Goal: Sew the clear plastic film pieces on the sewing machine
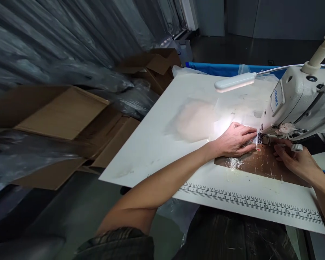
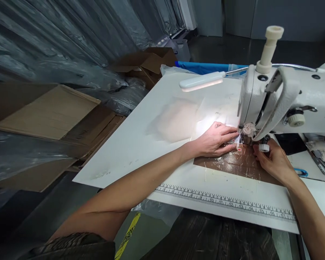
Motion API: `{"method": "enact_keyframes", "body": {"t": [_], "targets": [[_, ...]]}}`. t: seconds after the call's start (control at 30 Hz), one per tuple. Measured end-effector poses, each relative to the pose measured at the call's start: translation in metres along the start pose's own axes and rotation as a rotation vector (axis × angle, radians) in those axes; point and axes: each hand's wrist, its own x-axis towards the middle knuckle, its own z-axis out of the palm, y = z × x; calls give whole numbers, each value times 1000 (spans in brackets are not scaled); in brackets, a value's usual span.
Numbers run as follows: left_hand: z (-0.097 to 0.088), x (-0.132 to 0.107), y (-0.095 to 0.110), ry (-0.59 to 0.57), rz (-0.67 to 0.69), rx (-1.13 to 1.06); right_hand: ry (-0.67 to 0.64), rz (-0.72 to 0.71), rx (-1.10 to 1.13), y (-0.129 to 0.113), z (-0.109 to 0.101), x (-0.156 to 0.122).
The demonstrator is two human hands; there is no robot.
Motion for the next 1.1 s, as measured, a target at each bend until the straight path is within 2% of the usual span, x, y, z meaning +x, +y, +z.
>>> {"method": "enact_keyframes", "body": {"t": [0.3,0.4,0.5,0.63,0.7,0.8,0.9,1.0,1.1], "targets": [[-11,-2,5,-99,-165,71,21,129,160,-6,2,-1],[-14,-5,2,-106,-157,53,80,104,157,-5,5,-1],[-18,-7,-3,-57,-132,59,101,45,161,-4,8,-2],[-26,-2,-8,25,-145,69,25,-11,62,-7,8,-2],[-29,7,-9,-11,-112,55,-8,-49,-26,-11,8,-2],[-30,26,-12,-122,15,69,-45,-89,-130,-18,6,-1],[-29,43,-15,-185,109,119,-63,-110,-203,-24,2,-3],[-30,50,-20,-194,108,115,-127,-190,-236,-29,-5,-7],[-32,47,-23,-192,68,69,-222,-297,-259,-36,-11,-13]]}}
